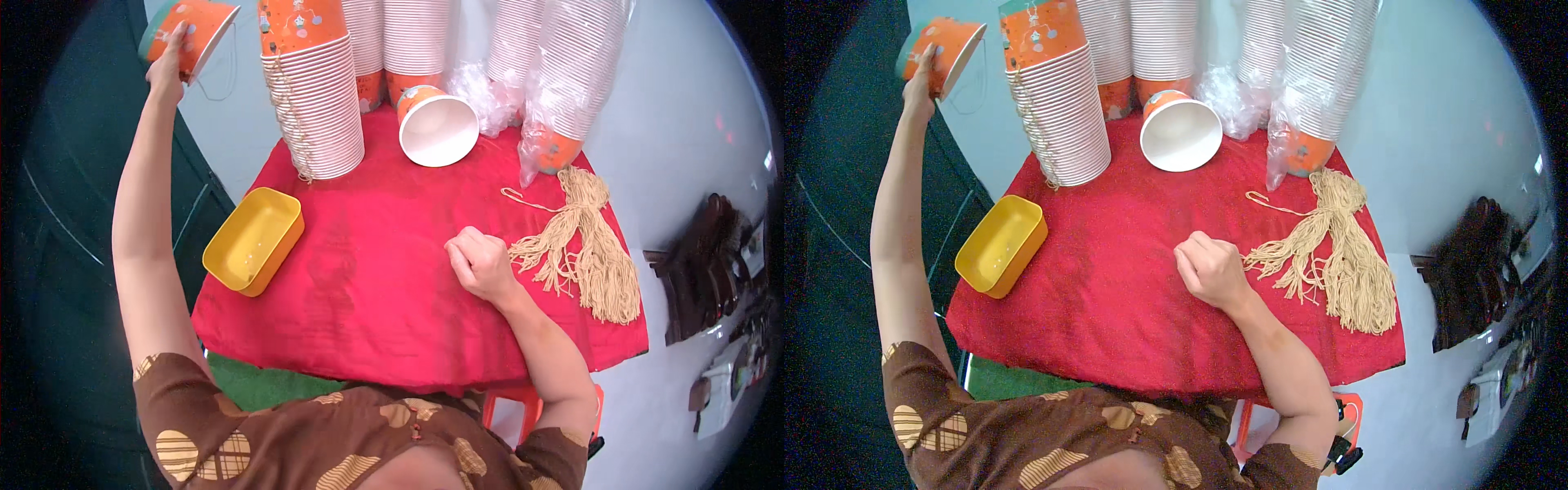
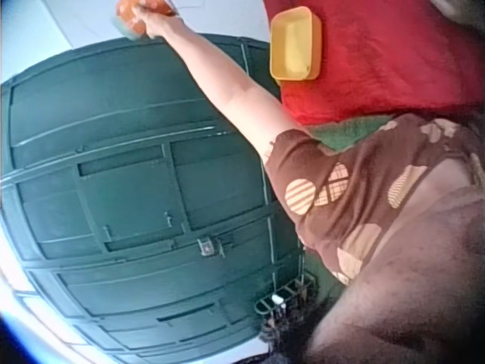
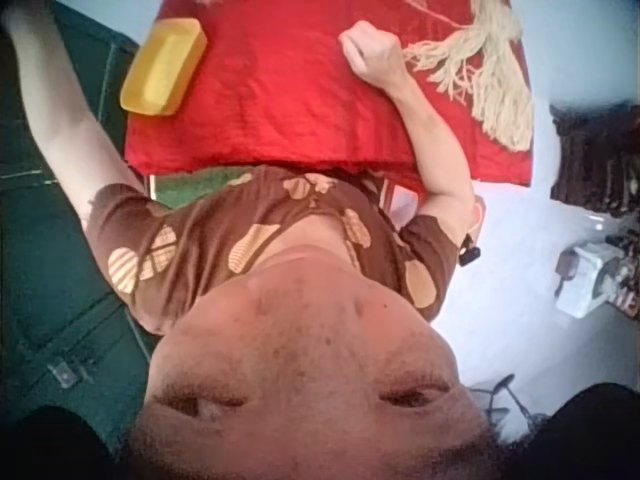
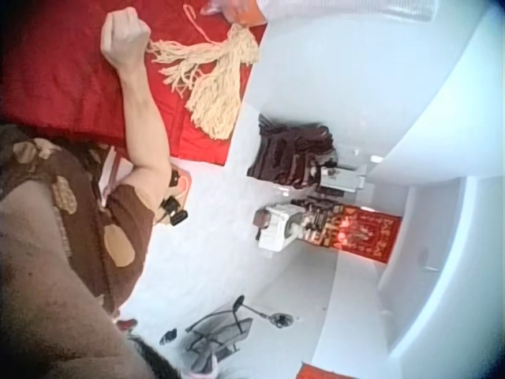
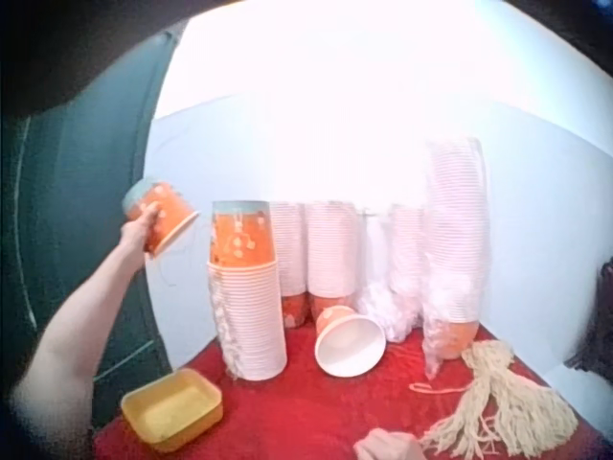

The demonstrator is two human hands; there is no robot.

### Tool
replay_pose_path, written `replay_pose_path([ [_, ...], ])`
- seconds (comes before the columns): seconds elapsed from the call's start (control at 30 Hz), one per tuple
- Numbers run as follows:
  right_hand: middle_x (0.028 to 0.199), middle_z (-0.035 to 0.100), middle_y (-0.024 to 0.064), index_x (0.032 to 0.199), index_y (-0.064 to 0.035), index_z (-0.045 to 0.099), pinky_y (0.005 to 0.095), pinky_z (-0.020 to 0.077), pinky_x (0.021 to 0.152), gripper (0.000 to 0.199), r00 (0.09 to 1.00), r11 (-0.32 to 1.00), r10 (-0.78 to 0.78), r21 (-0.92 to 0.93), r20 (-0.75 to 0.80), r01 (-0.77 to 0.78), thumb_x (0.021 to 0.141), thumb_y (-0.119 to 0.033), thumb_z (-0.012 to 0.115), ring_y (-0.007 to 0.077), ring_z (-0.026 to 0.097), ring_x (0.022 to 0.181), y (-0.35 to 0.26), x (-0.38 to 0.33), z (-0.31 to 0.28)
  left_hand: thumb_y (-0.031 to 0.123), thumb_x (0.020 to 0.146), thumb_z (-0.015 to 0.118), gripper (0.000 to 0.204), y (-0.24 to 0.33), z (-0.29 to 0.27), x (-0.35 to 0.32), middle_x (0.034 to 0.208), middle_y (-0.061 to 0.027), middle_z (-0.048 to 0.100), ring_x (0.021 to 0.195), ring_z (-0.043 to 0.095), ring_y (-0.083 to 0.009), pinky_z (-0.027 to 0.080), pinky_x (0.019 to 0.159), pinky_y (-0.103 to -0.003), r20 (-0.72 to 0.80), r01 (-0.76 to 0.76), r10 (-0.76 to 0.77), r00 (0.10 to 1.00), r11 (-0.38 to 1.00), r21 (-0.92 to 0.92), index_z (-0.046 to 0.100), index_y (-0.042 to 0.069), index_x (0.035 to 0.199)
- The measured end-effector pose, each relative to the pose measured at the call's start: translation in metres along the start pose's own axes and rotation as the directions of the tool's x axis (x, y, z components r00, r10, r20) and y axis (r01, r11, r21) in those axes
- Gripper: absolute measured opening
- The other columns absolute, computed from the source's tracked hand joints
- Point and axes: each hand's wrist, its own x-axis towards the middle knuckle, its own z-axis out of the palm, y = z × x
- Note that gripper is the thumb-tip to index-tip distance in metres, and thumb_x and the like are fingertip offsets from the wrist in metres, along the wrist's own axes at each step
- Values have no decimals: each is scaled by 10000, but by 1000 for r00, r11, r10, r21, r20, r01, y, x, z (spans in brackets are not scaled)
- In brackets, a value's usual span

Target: Threading pre-cut strings through holes in paper buckets to create handles.

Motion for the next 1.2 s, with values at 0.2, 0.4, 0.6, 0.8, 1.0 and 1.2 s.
replay_pose_path([
  [0.2,695,570,111,767,-34,614,387,504,525,71,997,1000,25,-2,71,-25,816,-31,666,296,605,575,0,-2,-4,543,673,884,887,-13,47,30,1153,-112,651,950,672,-193,529,724,-355,0,3,-3,1000,997,-71,576,-54,1252],
  [0.4,697,576,106,763,-34,622,387,505,527,81,994,999,37,-32,105,-33,822,-53,674,290,610,579,5,-4,-4,422,813,793,495,1,97,27,962,-82,642,828,628,-189,498,692,-333,186,-51,71,980,992,-113,641,43,1093],
  [0.6,702,579,101,765,-35,629,380,504,526,76,992,1000,21,7,125,-22,823,-56,672,277,610,583,-1,0,-4,458,848,768,326,33,129,-1,697,25,606,568,537,-110,403,503,-278,247,-163,184,951,981,-105,729,136,891],
  [0.8,701,579,100,762,-35,628,379,501,524,81,992,1000,12,1,122,-13,822,-61,677,276,607,579,3,-3,-6,436,800,815,356,57,160,-70,695,-25,671,564,581,-134,448,497,-296,226,-215,187,956,971,105,772,85,841],
  [1.0,688,561,99,749,-41,618,377,497,517,93,991,1000,31,1,132,-31,817,-57,678,275,601,574,3,-2,-6,357,790,836,358,48,163,-94,744,-91,704,598,637,-152,519,542,-314,266,-342,275,924,905,252,733,15,806],
  [1.2,683,548,101,737,-47,604,385,492,519,109,989,1000,26,11,144,-28,821,-61,674,283,594,578,3,-2,-6,352,851,776,302,37,155,-103,780,-64,681,688,653,-169,540,635,-319,453,-259,126,882,935,244,719,62,914],
])
